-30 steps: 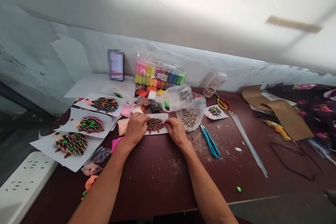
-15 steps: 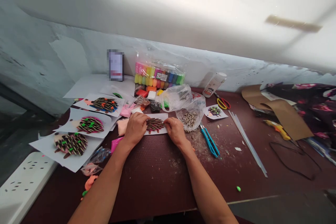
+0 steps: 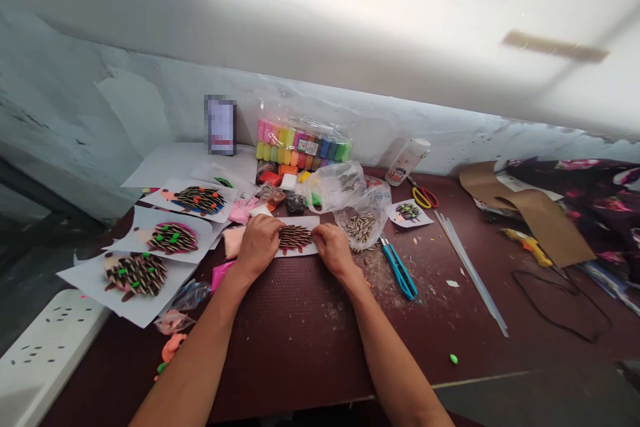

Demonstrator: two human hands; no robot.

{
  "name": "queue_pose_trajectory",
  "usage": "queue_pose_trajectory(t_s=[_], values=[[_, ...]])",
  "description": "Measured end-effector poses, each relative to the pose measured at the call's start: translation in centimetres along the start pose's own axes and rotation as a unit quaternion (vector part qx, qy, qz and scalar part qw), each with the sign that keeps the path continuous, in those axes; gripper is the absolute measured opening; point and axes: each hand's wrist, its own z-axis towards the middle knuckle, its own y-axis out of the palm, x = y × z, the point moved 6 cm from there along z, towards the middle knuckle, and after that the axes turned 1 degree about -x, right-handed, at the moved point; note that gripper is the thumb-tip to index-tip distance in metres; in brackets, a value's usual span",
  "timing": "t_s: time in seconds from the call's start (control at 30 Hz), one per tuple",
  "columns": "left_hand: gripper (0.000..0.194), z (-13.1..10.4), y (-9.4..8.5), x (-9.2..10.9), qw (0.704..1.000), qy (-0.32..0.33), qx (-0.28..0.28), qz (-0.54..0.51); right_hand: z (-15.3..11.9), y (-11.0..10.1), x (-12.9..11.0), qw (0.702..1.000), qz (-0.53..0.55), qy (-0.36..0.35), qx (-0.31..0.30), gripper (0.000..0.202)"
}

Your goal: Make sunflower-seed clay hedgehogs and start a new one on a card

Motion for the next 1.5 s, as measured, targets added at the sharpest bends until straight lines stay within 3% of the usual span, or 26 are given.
queue_pose_trajectory(t_s=[0.8,0.97,1.17,1.5], values=[[0.032,0.0,0.2,-0.2,1.000,-0.004,-0.009,0.000,-0.1,-0.4,0.3,0.998,0.044,-0.024,0.035,0.022],[0.033,0.0,0.0,-0.3,1.000,-0.011,0.000,-0.013,-0.2,-1.3,0.8,0.996,0.066,0.007,0.061,0.028],[0.033,0.1,-1.1,-0.5,0.997,-0.031,0.060,-0.047,-0.3,-2.6,2.2,0.992,0.035,0.071,0.094,0.031],[0.029,0.3,-1.4,-2.2,0.992,-0.064,0.088,-0.061,-0.4,-2.7,3.5,0.987,-0.028,0.142,0.073,0.033]])
